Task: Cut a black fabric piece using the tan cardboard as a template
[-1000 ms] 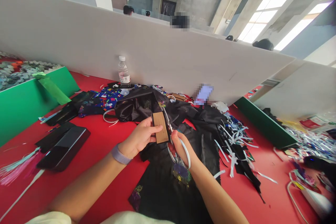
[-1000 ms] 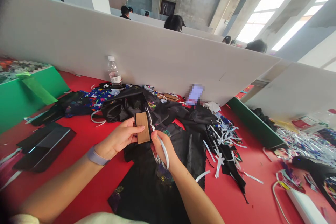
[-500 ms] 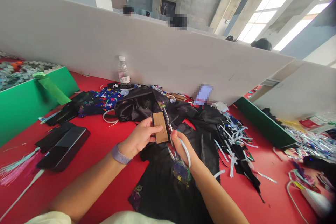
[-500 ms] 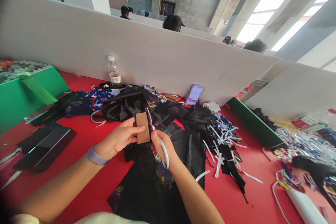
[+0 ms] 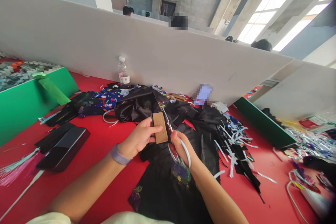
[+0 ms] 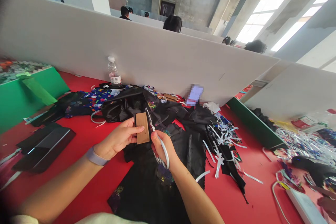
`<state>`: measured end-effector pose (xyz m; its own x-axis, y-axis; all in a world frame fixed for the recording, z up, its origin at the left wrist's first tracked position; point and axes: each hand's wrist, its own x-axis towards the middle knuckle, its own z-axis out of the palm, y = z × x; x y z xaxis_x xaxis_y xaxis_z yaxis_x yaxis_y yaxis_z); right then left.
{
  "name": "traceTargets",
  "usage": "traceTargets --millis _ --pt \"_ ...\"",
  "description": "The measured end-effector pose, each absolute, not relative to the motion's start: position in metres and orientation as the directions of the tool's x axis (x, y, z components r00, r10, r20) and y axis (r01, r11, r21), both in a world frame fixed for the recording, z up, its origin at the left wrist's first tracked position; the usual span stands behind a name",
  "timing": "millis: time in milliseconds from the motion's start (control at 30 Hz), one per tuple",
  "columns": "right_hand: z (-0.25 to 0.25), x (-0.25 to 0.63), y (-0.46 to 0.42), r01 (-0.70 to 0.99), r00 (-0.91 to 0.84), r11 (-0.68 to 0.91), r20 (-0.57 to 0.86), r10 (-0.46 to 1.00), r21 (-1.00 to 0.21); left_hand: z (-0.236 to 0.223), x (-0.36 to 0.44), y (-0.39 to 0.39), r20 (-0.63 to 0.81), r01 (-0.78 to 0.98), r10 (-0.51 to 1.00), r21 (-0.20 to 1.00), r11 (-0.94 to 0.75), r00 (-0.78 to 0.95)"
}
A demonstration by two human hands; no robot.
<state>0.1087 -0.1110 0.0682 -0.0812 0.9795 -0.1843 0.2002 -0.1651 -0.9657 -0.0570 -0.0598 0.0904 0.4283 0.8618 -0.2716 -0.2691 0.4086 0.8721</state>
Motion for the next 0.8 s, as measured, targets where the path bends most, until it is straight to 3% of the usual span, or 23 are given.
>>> traceTargets --millis 800 --pt "0.059 0.112 -0.108 0.19 -0.083 -0.146 -0.164 0.983 -0.971 0.093 -0.057 -0.062 -0.283 -0.234 0.852 0.88 0.414 0.441"
